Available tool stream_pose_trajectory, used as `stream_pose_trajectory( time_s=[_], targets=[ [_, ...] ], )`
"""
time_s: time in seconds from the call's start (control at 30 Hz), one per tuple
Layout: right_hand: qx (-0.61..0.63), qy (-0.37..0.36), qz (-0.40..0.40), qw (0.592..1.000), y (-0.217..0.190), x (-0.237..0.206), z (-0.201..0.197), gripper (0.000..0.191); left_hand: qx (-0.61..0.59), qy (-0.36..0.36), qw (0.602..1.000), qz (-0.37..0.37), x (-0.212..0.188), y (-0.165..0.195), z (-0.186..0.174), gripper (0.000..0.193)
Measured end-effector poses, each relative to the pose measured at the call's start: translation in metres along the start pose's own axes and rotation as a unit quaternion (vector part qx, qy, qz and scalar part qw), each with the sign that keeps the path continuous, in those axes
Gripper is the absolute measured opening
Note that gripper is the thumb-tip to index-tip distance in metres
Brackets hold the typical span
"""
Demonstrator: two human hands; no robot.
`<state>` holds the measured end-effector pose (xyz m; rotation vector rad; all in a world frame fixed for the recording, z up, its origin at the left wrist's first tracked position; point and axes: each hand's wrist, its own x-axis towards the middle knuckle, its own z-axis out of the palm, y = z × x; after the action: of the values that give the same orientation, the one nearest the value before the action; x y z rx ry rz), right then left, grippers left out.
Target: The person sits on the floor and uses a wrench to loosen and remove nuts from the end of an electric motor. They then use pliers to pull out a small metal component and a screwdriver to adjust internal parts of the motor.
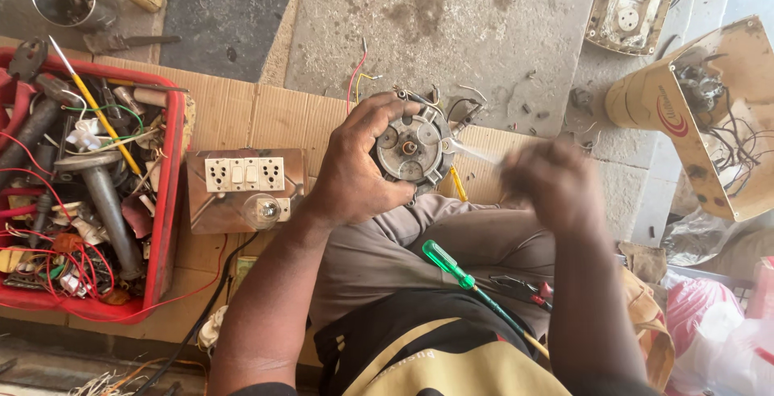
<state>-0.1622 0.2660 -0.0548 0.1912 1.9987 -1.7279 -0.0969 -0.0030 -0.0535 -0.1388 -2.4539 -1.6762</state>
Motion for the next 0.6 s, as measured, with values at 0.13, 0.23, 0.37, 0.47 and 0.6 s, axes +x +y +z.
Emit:
stream_pose_trajectory(
  time_s=[0.13,0.23,0.37,0.47,0.6],
  targets=[
    [-0.051,-0.138,0.143,0.979,0.044,-0.069,0.041,0.009,0.011,0.005,1.000,0.024,0.001,-0.002,0.000,0.076],
    [0.165,-0.258,0.141,0.941,0.070,-0.082,0.063,0.020,0.032,0.008,0.999,0.026,0.004,0.000,0.001,0.078],
    [0.044,-0.237,0.065,0.968,0.091,-0.057,0.056,0.020,0.035,0.007,0.999,0.030,0.009,0.004,-0.001,0.077],
    [0.112,-0.182,0.199,0.956,0.103,-0.037,0.057,0.025,0.022,-0.006,0.999,0.041,0.012,0.006,-0.006,0.078],
    [0.045,-0.195,0.160,0.967,0.115,-0.020,0.060,0.030,-0.046,-0.057,0.997,0.003,0.004,0.000,-0.020,0.084]
  ],
)
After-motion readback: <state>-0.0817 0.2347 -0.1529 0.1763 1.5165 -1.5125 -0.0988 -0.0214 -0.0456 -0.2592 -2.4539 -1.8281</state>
